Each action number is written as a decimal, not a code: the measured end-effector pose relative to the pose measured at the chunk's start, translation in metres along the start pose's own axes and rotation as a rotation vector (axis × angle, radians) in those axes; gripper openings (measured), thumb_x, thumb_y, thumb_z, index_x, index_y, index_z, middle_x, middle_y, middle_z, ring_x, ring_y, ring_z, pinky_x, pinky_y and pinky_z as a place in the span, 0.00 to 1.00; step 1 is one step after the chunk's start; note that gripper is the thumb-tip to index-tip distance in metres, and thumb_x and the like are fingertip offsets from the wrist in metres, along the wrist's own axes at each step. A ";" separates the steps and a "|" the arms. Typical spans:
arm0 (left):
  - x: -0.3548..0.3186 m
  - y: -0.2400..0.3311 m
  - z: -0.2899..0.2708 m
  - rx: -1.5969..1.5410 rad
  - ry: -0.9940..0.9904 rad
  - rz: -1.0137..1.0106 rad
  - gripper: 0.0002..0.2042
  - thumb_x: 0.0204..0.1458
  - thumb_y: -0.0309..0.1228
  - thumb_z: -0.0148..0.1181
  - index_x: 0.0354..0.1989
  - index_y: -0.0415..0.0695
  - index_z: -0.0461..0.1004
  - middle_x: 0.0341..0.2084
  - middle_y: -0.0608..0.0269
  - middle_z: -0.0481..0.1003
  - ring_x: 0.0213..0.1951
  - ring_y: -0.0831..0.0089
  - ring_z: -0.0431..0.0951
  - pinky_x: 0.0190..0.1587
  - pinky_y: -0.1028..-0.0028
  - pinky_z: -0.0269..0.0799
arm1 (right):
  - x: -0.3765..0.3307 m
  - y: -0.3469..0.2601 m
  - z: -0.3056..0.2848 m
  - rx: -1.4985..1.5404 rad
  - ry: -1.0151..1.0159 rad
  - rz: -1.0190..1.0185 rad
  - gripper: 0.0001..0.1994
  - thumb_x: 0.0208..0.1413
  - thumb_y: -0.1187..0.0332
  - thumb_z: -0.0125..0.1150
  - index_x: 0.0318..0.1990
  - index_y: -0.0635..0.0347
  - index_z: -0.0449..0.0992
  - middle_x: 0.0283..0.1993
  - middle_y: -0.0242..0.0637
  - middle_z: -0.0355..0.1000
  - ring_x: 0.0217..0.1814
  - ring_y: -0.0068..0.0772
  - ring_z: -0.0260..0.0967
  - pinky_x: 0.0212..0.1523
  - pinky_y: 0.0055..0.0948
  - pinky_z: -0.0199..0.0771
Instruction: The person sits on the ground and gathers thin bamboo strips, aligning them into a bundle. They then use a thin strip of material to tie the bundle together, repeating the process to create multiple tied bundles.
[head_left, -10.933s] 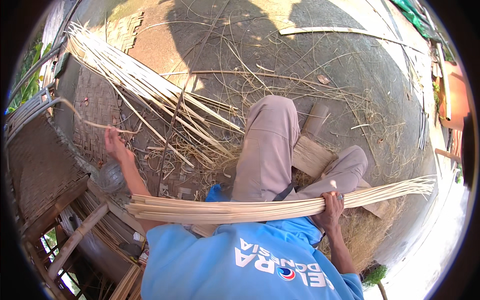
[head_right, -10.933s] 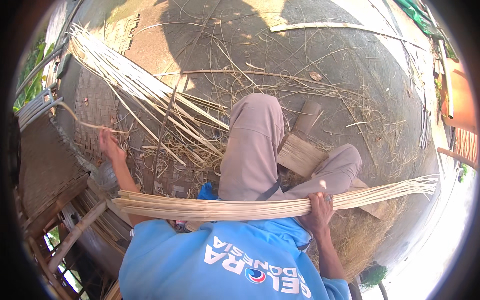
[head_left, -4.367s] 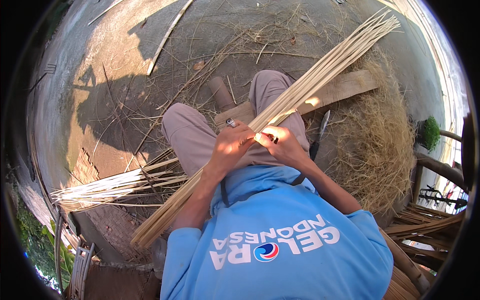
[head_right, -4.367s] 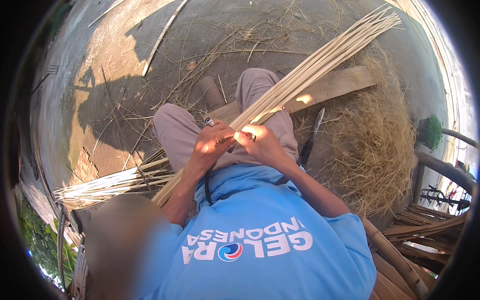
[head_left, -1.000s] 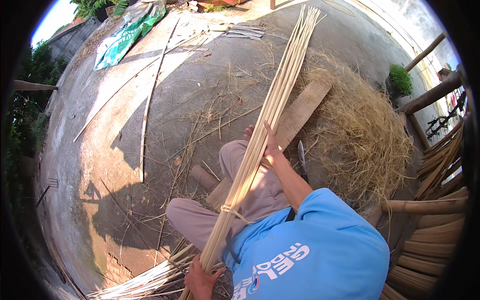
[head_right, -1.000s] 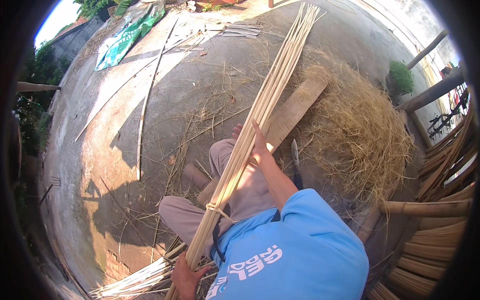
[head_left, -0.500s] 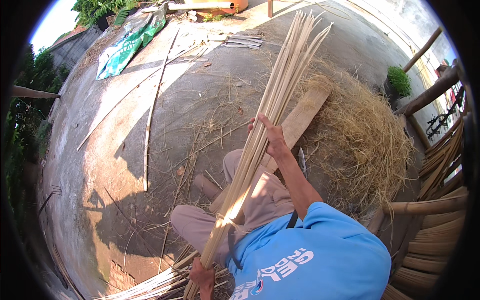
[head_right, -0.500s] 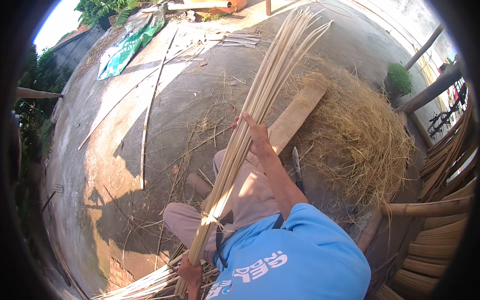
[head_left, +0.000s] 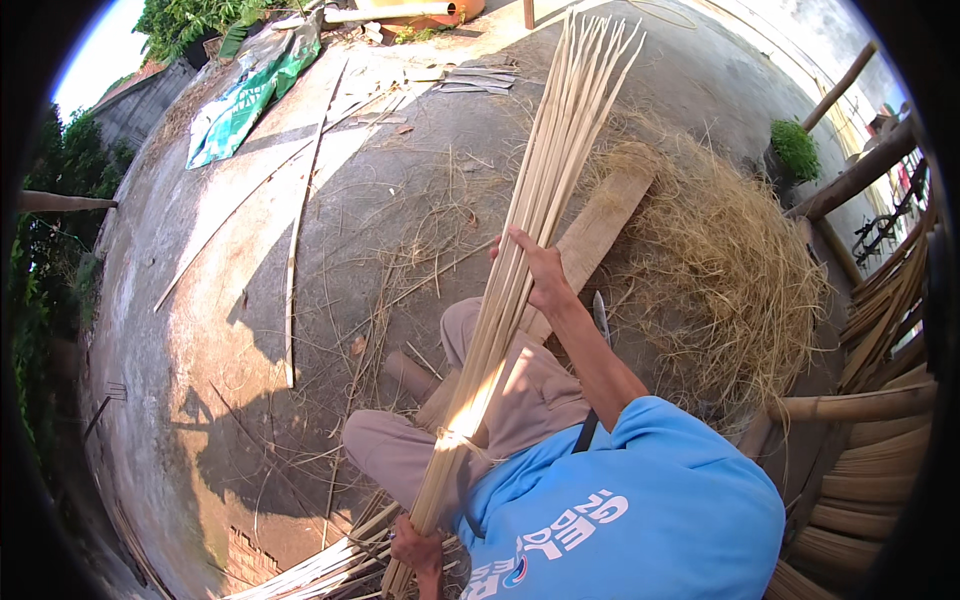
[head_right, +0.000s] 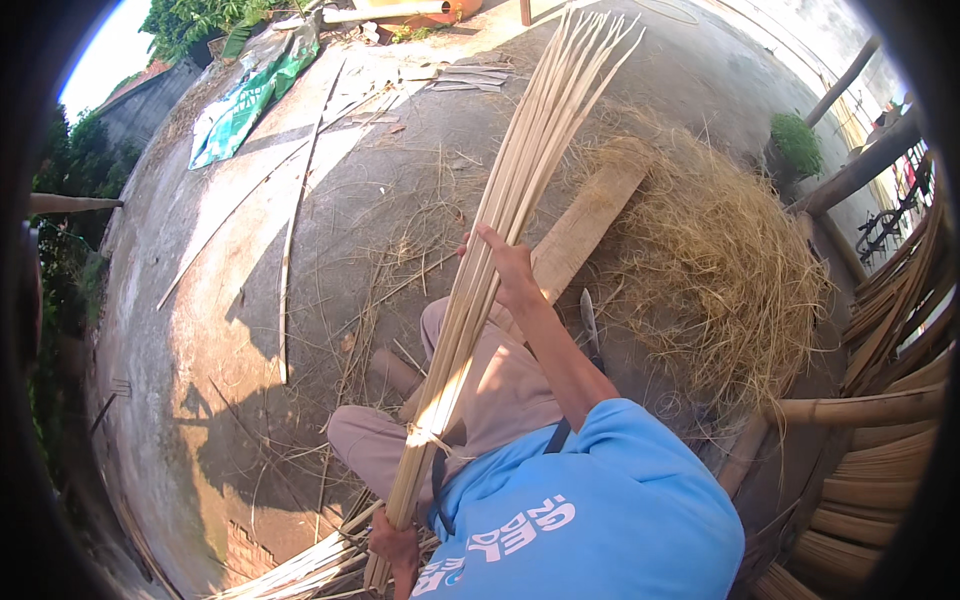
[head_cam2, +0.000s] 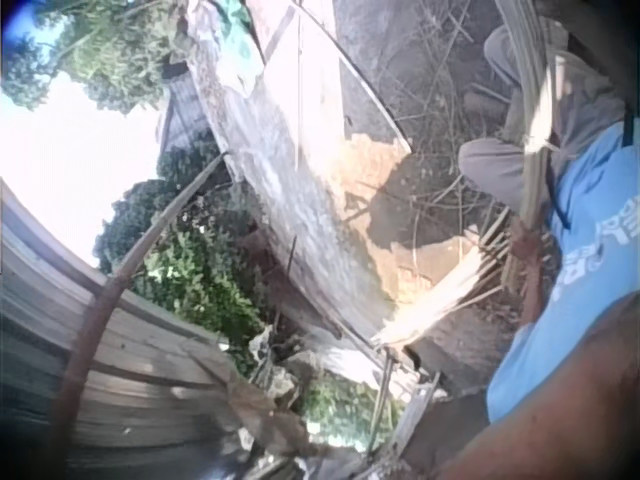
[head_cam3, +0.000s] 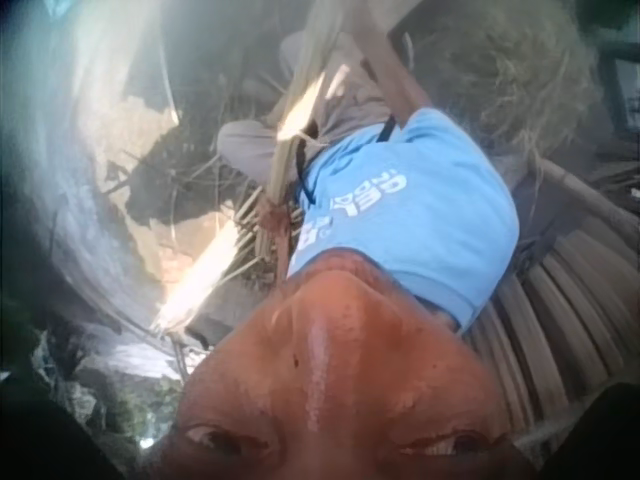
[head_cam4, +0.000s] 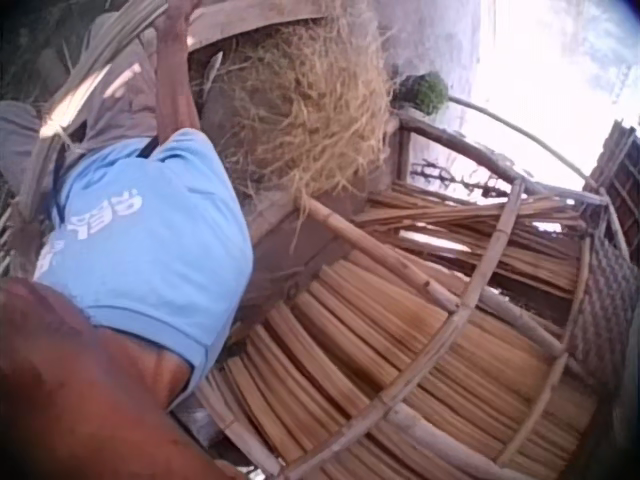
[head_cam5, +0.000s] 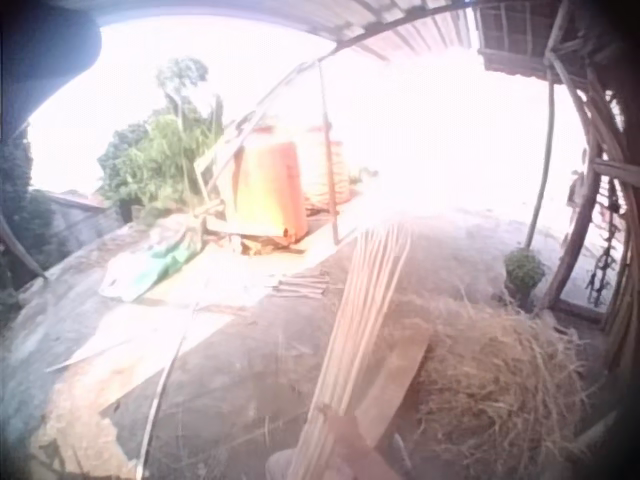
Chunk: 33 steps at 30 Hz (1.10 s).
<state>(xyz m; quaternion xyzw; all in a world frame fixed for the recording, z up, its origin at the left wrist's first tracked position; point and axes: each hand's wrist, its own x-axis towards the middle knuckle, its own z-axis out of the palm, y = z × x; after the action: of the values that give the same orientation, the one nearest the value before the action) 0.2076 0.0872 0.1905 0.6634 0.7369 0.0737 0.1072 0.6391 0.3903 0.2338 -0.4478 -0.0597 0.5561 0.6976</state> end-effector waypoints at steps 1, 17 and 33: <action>0.004 -0.002 0.000 -0.008 0.018 -0.007 0.14 0.41 0.32 0.68 0.36 0.45 0.72 0.27 0.51 0.77 0.31 0.43 0.79 0.33 0.50 0.71 | -0.003 0.002 0.000 -0.007 -0.003 -0.019 0.12 0.62 0.65 0.64 0.44 0.66 0.76 0.34 0.40 0.77 0.32 0.37 0.79 0.31 0.37 0.85; 0.034 0.041 -0.010 0.029 0.086 0.093 0.16 0.41 0.37 0.68 0.35 0.44 0.72 0.26 0.52 0.76 0.26 0.45 0.77 0.29 0.54 0.70 | 0.041 -0.020 0.000 -0.045 0.052 -0.035 0.10 0.62 0.66 0.64 0.42 0.64 0.76 0.33 0.38 0.77 0.32 0.34 0.79 0.30 0.36 0.84; 0.017 0.029 0.005 -0.047 0.011 0.038 0.18 0.40 0.39 0.71 0.36 0.45 0.74 0.24 0.50 0.77 0.28 0.44 0.78 0.30 0.51 0.70 | 0.021 -0.005 -0.020 0.005 0.026 -0.071 0.10 0.63 0.67 0.63 0.45 0.64 0.74 0.33 0.39 0.77 0.30 0.34 0.79 0.29 0.36 0.84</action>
<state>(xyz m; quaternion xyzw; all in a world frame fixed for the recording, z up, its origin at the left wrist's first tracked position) 0.2354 0.1066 0.1917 0.6742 0.7227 0.0968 0.1172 0.6622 0.3966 0.2170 -0.4509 -0.0651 0.5253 0.7187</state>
